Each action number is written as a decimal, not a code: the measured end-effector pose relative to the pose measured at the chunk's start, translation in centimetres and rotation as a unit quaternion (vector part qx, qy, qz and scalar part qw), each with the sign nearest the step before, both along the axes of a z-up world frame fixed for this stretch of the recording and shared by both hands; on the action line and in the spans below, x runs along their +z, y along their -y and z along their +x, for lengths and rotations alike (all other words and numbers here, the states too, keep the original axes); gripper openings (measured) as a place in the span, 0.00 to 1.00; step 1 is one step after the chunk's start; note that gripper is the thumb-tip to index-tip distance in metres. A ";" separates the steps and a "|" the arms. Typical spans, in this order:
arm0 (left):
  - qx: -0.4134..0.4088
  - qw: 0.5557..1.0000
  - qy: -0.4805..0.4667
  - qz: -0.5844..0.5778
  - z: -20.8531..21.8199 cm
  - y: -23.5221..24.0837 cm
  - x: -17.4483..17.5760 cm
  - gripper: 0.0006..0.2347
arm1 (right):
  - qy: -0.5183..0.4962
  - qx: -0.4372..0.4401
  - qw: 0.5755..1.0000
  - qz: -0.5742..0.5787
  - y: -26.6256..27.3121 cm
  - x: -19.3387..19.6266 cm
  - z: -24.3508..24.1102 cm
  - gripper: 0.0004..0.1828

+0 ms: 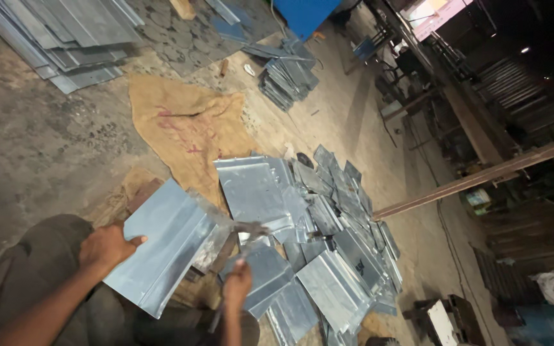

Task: The person sits on the floor and uses a hammer to flatten and straighten various pieces of metal sheet against a solid surface.

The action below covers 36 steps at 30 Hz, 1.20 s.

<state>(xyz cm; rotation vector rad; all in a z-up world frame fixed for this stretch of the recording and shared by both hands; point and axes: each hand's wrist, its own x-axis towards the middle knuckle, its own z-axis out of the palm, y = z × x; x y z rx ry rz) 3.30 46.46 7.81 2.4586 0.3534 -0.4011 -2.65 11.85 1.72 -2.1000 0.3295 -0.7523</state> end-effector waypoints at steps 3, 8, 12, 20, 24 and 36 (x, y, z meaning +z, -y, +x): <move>0.005 0.999 -0.033 -0.021 0.4 -0.2 0.1 0.31 | -0.064 -0.055 0.981 0.176 1.5 7.2 -2.0 0.21; -0.003 1.000 -0.002 -0.001 0.5 0.3 0.0 0.32 | 0.162 0.012 0.975 0.153 -2.4 24.7 -5.2 0.12; -0.007 1.000 0.028 0.006 0.4 0.7 -0.4 0.31 | 0.258 0.113 0.948 0.151 -4.5 32.8 -5.2 0.17; 0.005 1.000 -0.001 -0.009 0.2 1.3 0.4 0.30 | 0.103 0.022 0.975 0.196 -2.0 8.9 1.0 0.16; -0.005 1.000 -0.008 -0.011 0.2 1.1 0.9 0.29 | -0.180 -0.018 0.970 -0.160 -0.7 -1.1 -1.9 0.22; 0.021 0.999 -0.042 -0.021 0.4 1.5 -1.3 0.33 | 0.220 0.024 0.970 0.102 -2.5 28.5 -7.4 0.20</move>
